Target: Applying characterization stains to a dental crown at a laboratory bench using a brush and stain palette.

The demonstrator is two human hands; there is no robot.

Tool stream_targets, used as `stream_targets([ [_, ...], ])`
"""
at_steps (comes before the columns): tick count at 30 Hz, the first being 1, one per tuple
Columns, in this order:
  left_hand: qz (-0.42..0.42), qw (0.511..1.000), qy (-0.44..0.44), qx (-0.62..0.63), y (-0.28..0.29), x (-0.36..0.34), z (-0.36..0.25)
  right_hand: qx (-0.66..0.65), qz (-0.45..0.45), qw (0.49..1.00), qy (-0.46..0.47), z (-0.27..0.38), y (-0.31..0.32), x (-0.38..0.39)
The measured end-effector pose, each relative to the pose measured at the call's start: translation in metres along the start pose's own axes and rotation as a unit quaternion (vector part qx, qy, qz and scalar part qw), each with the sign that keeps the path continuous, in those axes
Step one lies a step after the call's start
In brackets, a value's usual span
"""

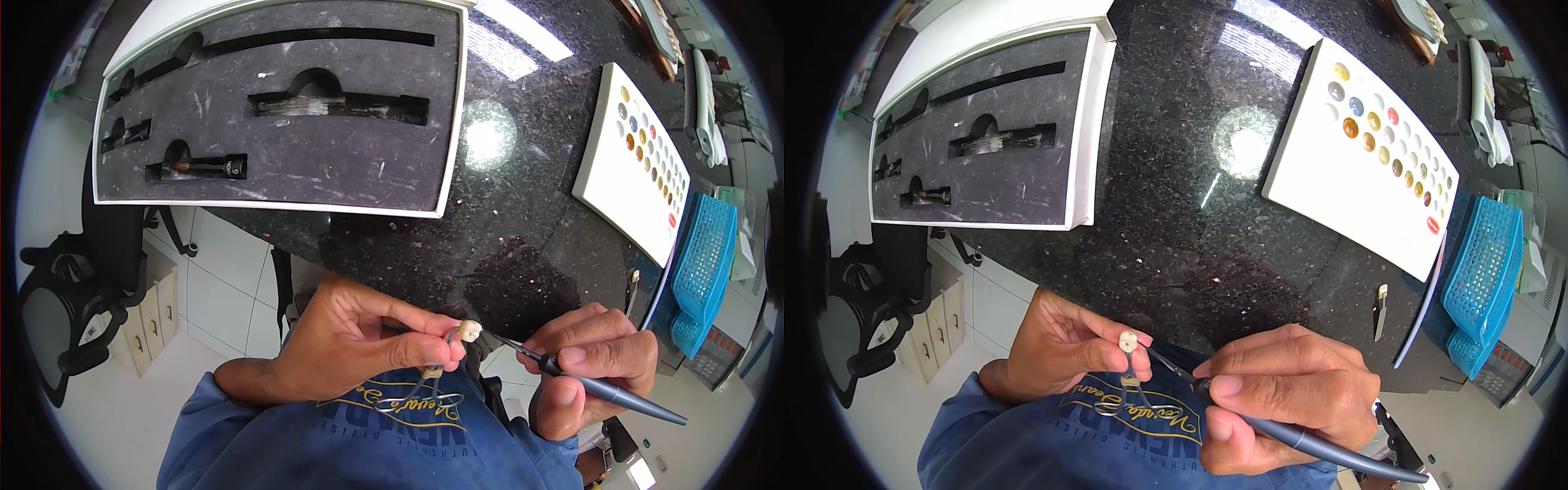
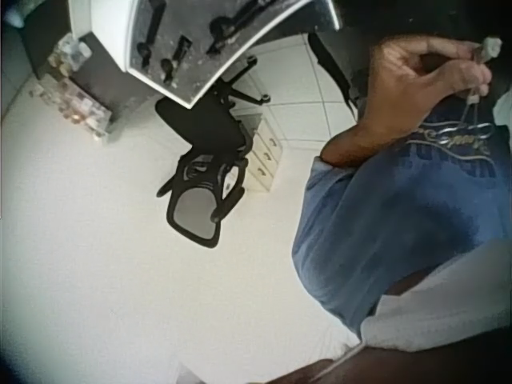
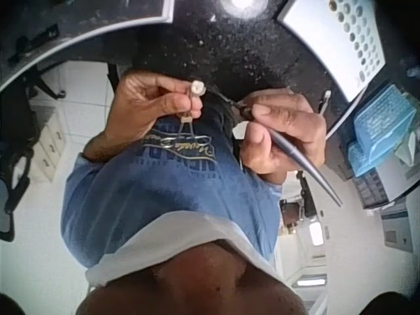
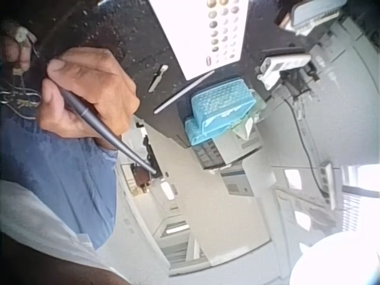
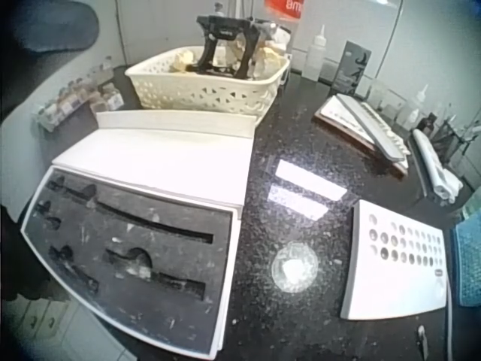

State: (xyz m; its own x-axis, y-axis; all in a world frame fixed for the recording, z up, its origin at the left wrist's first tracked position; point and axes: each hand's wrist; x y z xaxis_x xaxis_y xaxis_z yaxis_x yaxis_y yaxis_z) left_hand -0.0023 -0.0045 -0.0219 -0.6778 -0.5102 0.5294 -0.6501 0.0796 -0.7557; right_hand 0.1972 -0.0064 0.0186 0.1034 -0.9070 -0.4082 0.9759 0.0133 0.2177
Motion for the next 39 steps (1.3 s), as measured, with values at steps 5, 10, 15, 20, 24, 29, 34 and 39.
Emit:
stream_targets([
  [5, -0.003, 1.000, 0.002, -0.007, 0.0007, 0.0004, -0.0005, 0.002, 0.003, 1.000, -0.005, 0.0011, -0.0010, -0.0009],
  [10, -0.009, 1.000, 0.016, 0.002, -0.0015, 0.0009, -0.0024, -0.004, 0.003, 1.000, -0.004, 0.0008, -0.0004, -0.0002],
  [15, -0.011, 1.000, 0.015, 0.007, -0.0023, 0.0008, -0.0028, 0.006, -0.003, 1.000, 0.009, -0.0002, -0.0021, 0.0014],
  [20, -0.014, 1.000, 0.015, 0.010, -0.0025, 0.0009, -0.0028, 0.004, 0.000, 1.000, -0.011, 0.0030, -0.0008, -0.0019],
  [24, -0.014, 1.000, 0.014, 0.007, -0.0019, 0.0011, -0.0026, 0.004, 0.016, 1.000, -0.013, 0.0023, -0.0004, -0.0023],
  [29, -0.014, 1.000, 0.020, 0.009, -0.0021, 0.0014, -0.0033, 0.016, 0.055, 0.998, 0.037, -0.0033, 0.0017, -0.0009],
  [34, -0.006, 1.000, 0.008, 0.015, -0.0006, 0.0010, -0.0011, 0.011, 0.071, 0.997, 0.036, -0.0025, 0.0030, -0.0017],
  [39, -0.006, 1.000, 0.008, 0.014, -0.0010, 0.0013, -0.0011, 0.001, 0.080, 0.996, 0.039, -0.0024, 0.0046, -0.0017],
])
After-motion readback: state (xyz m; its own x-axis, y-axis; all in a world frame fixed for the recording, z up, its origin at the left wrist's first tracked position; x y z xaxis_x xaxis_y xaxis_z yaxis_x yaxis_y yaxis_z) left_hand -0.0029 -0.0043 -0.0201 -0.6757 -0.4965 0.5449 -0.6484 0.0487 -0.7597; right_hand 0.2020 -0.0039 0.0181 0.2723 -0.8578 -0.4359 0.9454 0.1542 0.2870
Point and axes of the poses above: each hand's wrist, its own x-axis away from the middle knuckle, its own y-axis out of the back of the hand, z = x × y, and after that the axes turned 11 degrees about y, right-handed
